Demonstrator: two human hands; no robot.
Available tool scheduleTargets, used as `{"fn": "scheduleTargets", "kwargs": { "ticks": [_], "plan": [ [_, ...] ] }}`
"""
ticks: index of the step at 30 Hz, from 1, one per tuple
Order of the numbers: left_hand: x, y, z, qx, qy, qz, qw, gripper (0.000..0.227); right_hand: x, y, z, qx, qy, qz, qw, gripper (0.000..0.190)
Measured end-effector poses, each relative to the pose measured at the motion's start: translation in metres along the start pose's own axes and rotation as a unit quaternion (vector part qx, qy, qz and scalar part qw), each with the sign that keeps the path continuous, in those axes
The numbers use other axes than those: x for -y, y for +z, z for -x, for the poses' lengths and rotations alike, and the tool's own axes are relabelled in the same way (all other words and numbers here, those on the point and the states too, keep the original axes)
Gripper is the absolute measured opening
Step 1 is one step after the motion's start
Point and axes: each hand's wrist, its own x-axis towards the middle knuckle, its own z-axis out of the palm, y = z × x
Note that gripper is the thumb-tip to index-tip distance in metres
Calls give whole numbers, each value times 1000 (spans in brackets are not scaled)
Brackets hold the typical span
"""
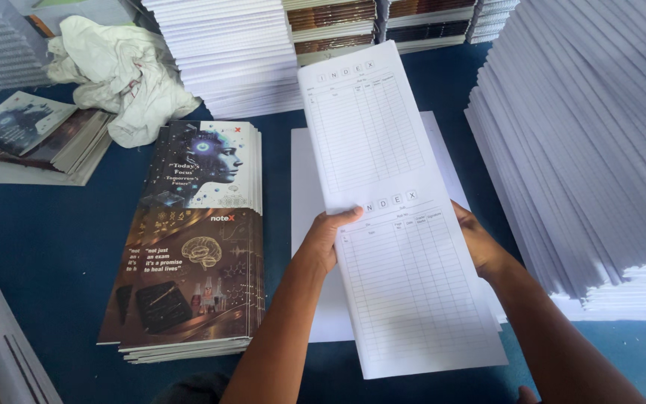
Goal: The person assembles notebooks by inserting printed index sheets into printed covers. They repeatedly pick a cover, insert an index sheet, and place the completed notebook on a stack. The person also handles loose white paper sheets and stacks them separately.
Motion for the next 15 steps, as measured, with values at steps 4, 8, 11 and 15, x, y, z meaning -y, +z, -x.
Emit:
{"fn": "scheduleTargets", "kwargs": {
  "ticks": [4,8,11,15],
  "plan": [
    [-1,3,-2,4,25,-11,1000,72,-4,4,-7,-43,103,-5,994,58],
    [0,6,-3,24,29,7,999,73,-45,1,-35,-68,159,-67,983,78],
    [2,7,-2,35,28,19,999,74,-82,-1,-64,10,62,-264,963,89],
    [2,10,-2,56,24,28,998,75,-96,-1,-66,131,-295,-277,905,93]
  ]
}}
